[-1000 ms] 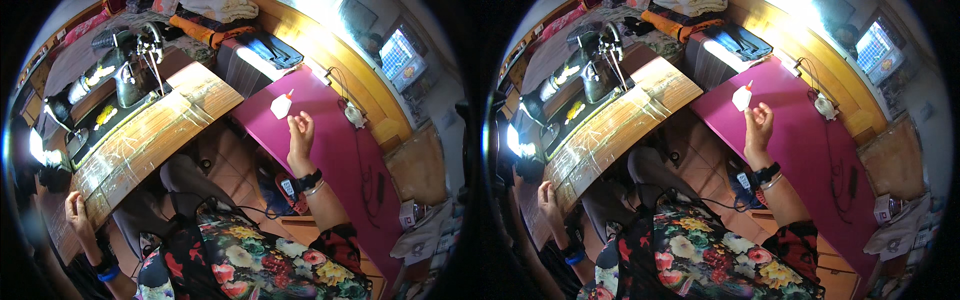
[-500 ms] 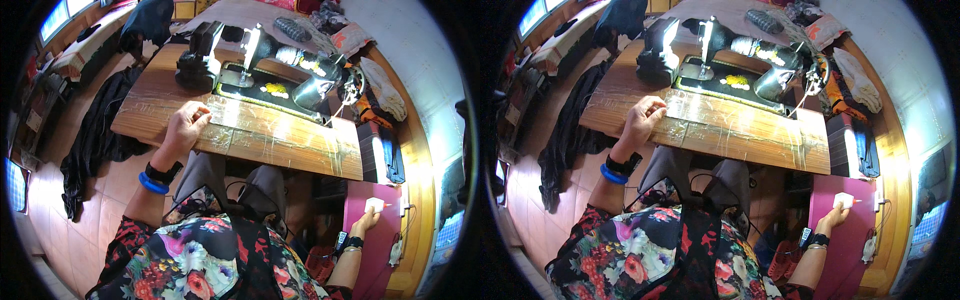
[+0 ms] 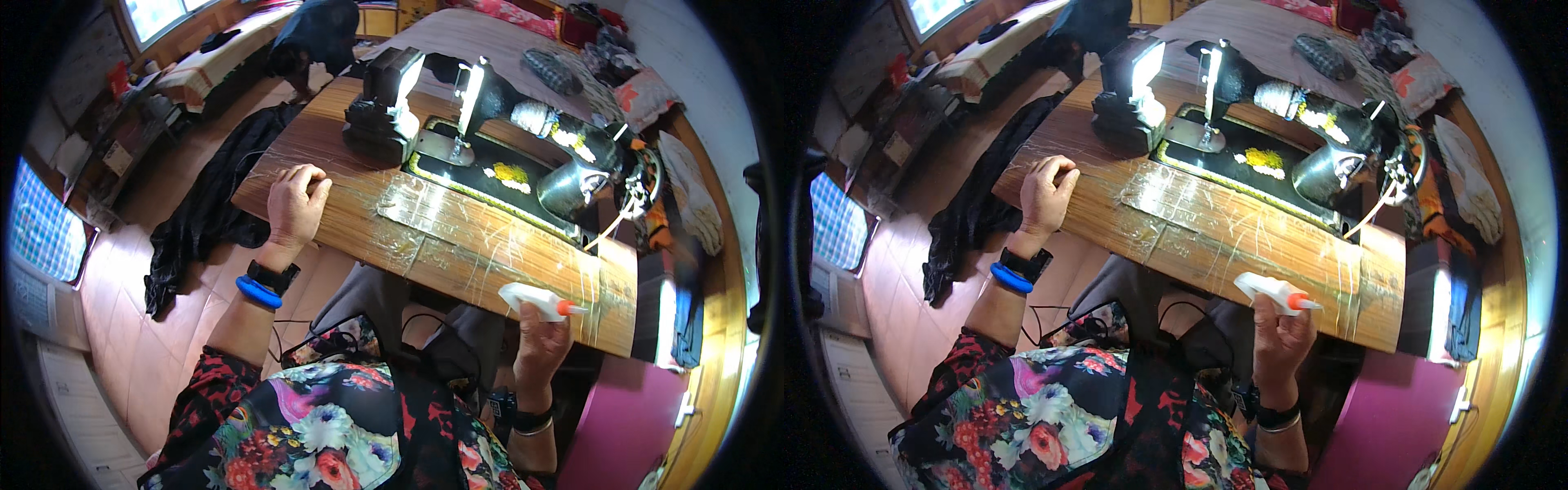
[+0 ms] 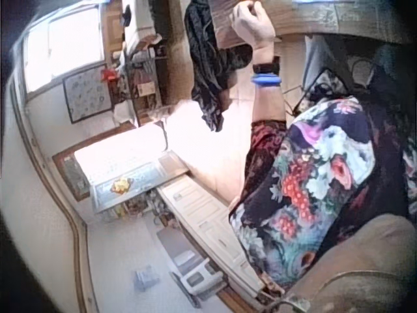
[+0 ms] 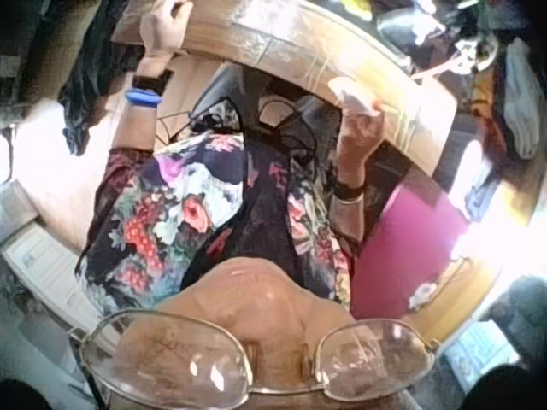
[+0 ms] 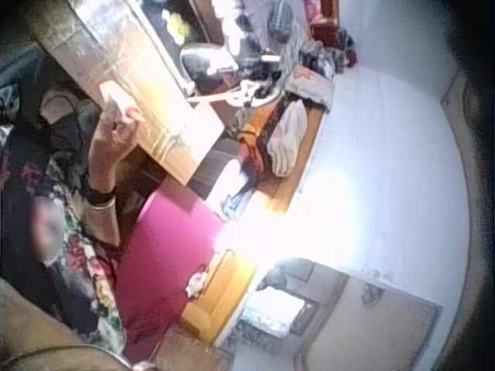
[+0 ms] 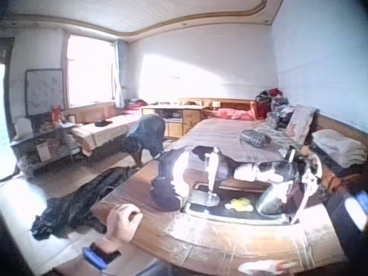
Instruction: The person applies oil to the sewing machine's internal parts using a small bottle, then moves the machine head and adjusts components underneath the table. The person also handles a black fabric piece and a portable light while working.
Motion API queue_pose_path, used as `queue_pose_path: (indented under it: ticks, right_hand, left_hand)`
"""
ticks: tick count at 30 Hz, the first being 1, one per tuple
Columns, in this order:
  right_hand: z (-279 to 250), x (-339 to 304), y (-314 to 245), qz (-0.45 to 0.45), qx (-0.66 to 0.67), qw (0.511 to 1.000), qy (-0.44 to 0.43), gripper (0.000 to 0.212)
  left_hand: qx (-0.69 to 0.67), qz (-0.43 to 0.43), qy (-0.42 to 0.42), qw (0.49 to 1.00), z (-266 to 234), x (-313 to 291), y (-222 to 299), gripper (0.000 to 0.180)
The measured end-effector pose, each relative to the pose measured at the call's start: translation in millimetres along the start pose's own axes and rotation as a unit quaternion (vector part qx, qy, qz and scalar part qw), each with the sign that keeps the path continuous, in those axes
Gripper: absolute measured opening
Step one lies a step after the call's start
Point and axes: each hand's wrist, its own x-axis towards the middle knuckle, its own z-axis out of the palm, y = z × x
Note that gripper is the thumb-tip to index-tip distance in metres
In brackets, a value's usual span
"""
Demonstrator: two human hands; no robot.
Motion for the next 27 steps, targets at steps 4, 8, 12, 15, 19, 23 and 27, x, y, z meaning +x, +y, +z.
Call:
queue_pose_path:
  ticks: [4,8,12,15,19,23,27]
  right_hand:
    - [12.2,24.4,12.9,0.029,0.006,0.998,-0.054,0.026]
    - [14.8,30.6,15.9,0.032,-0.011,0.996,-0.084,0.025]
    - [12.4,33.0,18.6,0.047,-0.035,0.992,-0.111,0.018]
    - [11.1,34.8,21.7,0.02,-0.059,0.991,-0.122,0.02]
    - [10.0,34.7,21.5,0.026,-0.037,0.991,-0.125,0.019]
    - [7.7,34.0,18.8,0.031,-0.008,0.991,-0.13,0.019]
    - [-1.3,35.4,16.5,0.011,-0.068,0.983,-0.168,0.02]
  left_hand:
    - [0.043,-0.003,-0.002,0.999,1.0,-0.1,0.6,0.014]
    - [0.059,0.01,0.015,0.998,1.8,0.8,2.9,0.013]
    - [0.052,-0.007,0.004,0.999,3.1,1.0,3.2,0.012]
    - [0.055,0.001,0.007,0.998,3.9,0.5,2.8,0.011]
    - [0.039,-0.015,0.008,0.999,4.8,-0.2,0.7,0.01]
    - [0.027,-0.024,0.015,0.999,5.8,-1.5,-1.5,0.01]
    - [0.01,-0.037,0.004,0.999,7.8,-3.4,-3.6,0.012]
